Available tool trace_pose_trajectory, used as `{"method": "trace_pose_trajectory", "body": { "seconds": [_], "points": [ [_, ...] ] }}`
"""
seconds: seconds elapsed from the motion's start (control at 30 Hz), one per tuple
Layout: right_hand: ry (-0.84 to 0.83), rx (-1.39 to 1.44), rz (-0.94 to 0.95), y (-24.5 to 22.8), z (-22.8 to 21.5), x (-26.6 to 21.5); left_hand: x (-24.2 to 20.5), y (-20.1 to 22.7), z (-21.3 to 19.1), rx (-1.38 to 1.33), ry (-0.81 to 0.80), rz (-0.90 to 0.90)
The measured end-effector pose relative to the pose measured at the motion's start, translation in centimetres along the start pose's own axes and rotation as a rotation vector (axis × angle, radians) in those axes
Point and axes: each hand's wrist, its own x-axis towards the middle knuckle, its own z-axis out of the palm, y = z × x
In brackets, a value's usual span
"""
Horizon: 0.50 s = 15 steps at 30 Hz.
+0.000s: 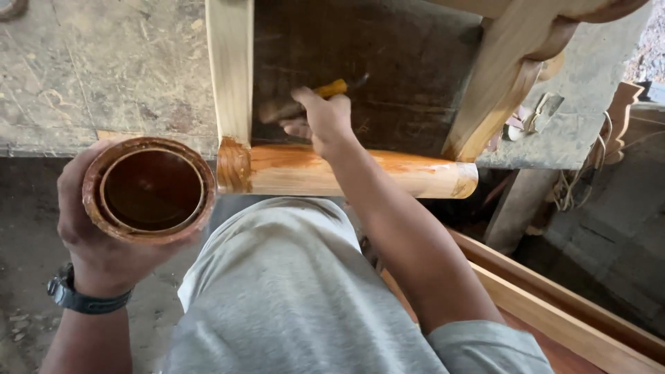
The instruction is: Applying varnish to a wooden furniture frame using a paintbrush.
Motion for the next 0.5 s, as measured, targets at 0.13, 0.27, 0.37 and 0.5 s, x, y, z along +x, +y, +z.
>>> {"method": "trace_pose_trajectory", "body": {
  "seconds": [0.13,0.27,0.37,0.5],
  "points": [
    [-0.034,-0.282,-0.156,-0.2,1.8,-3.3,-0.4,0.0,0.3,0.082,0.0,0.031],
    [0.004,-0.447,-0.095,-0.2,2.8,-4.0,-0.2,0.8,0.1,0.101,0.002,0.015],
    [0.031,-0.191,-0.092,-1.2,1.0,-3.2,0.2,1.3,0.0,0.107,0.004,0.017],
    [-0.015,-0.317,-0.222,-1.3,0.6,-2.7,-0.7,0.8,-0.1,0.119,-0.015,0.004]
  ]
}}
